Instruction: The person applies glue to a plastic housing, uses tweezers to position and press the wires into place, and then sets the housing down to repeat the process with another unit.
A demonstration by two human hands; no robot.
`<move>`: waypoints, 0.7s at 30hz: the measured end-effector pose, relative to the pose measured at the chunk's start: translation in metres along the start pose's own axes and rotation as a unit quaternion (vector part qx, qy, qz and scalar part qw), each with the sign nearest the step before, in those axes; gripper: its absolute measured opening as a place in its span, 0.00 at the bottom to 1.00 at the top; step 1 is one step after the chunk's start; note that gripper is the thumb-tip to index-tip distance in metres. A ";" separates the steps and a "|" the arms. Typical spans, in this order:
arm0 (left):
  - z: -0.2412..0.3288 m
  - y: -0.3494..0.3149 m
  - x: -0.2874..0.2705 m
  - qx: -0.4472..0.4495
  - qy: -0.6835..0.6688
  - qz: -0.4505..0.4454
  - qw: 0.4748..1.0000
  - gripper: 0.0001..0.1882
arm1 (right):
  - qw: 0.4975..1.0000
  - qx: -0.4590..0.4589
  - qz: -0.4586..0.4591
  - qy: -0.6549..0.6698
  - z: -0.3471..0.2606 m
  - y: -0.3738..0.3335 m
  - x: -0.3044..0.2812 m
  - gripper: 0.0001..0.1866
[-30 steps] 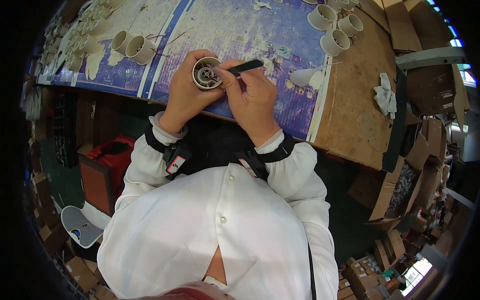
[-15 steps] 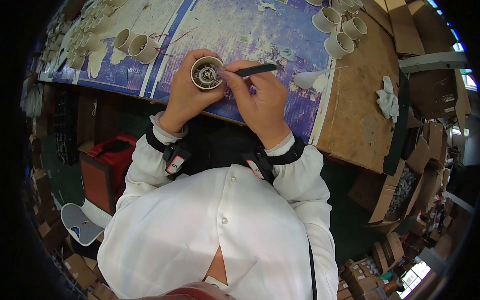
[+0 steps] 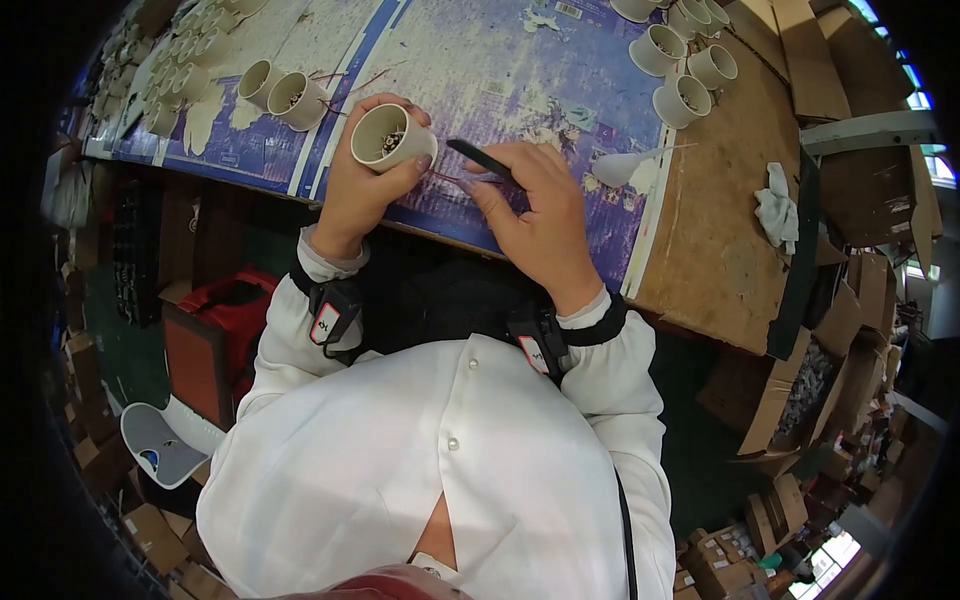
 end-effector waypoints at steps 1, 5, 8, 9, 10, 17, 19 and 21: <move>0.001 0.000 0.000 -0.008 -0.001 -0.004 1.000 0.27 | 0.999 -0.017 -0.024 -0.015 0.000 0.000 0.000 0.11; 0.002 0.001 -0.001 -0.026 -0.005 -0.010 1.000 0.27 | 0.998 -0.050 -0.013 -0.027 0.000 -0.001 0.002 0.16; 0.001 0.001 -0.003 -0.032 -0.008 -0.010 0.999 0.27 | 0.999 -0.039 -0.003 -0.032 0.001 0.000 0.003 0.15; 0.000 0.002 -0.003 -0.031 -0.014 -0.010 0.999 0.26 | 0.999 -0.034 0.002 -0.035 0.002 -0.001 0.003 0.14; -0.001 0.002 -0.003 -0.031 -0.020 -0.010 0.999 0.26 | 0.999 -0.033 0.002 -0.034 0.003 -0.001 0.003 0.14; -0.001 0.002 -0.004 -0.057 -0.053 -0.002 0.997 0.26 | 0.999 0.021 -0.017 -0.031 0.007 -0.006 0.004 0.11; -0.002 0.001 -0.005 -0.062 -0.063 0.018 0.996 0.25 | 0.999 0.024 -0.012 -0.020 0.006 -0.009 0.009 0.11; -0.002 0.001 -0.005 -0.068 -0.073 0.025 0.995 0.25 | 1.000 0.030 0.001 0.001 0.006 -0.011 0.014 0.10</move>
Point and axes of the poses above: each hand's wrist, its own y-axis towards the middle knuckle, its own x-axis out of the palm, z = x × y, the point moved 2 cm from there along y, towards the middle knuckle, and after that the axes turned 6 degrees about y, right-handed, at the moved point
